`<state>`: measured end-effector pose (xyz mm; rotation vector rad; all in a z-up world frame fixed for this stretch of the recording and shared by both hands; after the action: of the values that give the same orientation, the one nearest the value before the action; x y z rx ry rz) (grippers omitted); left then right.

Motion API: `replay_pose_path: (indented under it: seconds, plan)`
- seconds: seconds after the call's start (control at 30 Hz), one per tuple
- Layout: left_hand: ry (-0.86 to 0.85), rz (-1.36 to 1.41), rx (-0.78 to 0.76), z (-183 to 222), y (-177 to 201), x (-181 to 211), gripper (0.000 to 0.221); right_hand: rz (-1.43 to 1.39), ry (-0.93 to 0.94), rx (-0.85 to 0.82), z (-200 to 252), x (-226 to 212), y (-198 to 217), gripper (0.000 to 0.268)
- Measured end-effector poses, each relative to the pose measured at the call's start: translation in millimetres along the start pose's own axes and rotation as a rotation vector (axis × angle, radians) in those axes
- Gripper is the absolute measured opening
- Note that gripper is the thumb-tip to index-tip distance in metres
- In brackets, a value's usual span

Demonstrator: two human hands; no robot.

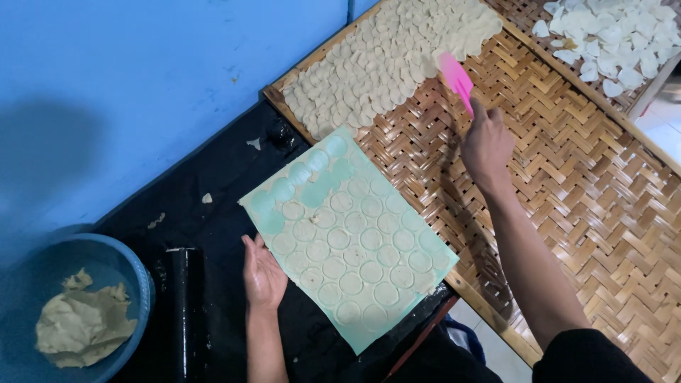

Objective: The recorder uses a pink spatula to transfer small circular crackers from a stencil sheet onto a woven drying tray.

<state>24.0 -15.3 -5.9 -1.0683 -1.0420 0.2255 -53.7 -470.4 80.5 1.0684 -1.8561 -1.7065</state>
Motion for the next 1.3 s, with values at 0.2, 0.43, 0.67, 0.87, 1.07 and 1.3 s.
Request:
replay_pose_path:
  seconds: [0.2, 0.43, 0.67, 0.87, 1.07, 1.3]
  plan:
    - [-0.001, -0.009, -0.017, -2, 8, -4, 0.081, -0.133, 0.141, 0.117, 31, 2, -3, 0.038]
    - [-0.004, -0.005, -0.009, 0, 0, 1, 0.077, -0.540, 0.258, -0.375, 123, -76, 31, 0.039]
    - [-0.011, 0.062, -0.081, 0, 1, 0, 0.074, -0.450, 0.433, -0.490, 160, -115, 33, 0.039]
    - [-0.019, 0.066, -0.076, 1, 5, -2, 0.073, -0.371, 0.447, -0.490, 161, -134, 37, 0.038]
    - [-0.020, 0.053, -0.097, 2, 1, 1, 0.073, -0.340, 0.473, -0.483, 162, -134, 36, 0.038]
    - [-0.004, 0.033, -0.067, 2, -1, 2, 0.074, -0.215, 0.388, -0.442, 166, -136, 51, 0.033]
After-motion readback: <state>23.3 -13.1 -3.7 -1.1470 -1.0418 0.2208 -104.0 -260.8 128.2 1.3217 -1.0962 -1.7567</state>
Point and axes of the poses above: each hand's wrist, its own z-axis away from the middle knuckle, its own y-axis out of the back of the hand, x = y × z, the point moved 3 cm from there along -z, towards the middle knuckle, and after that the axes turned 9 degrees about -x, right-handed, at the moved point
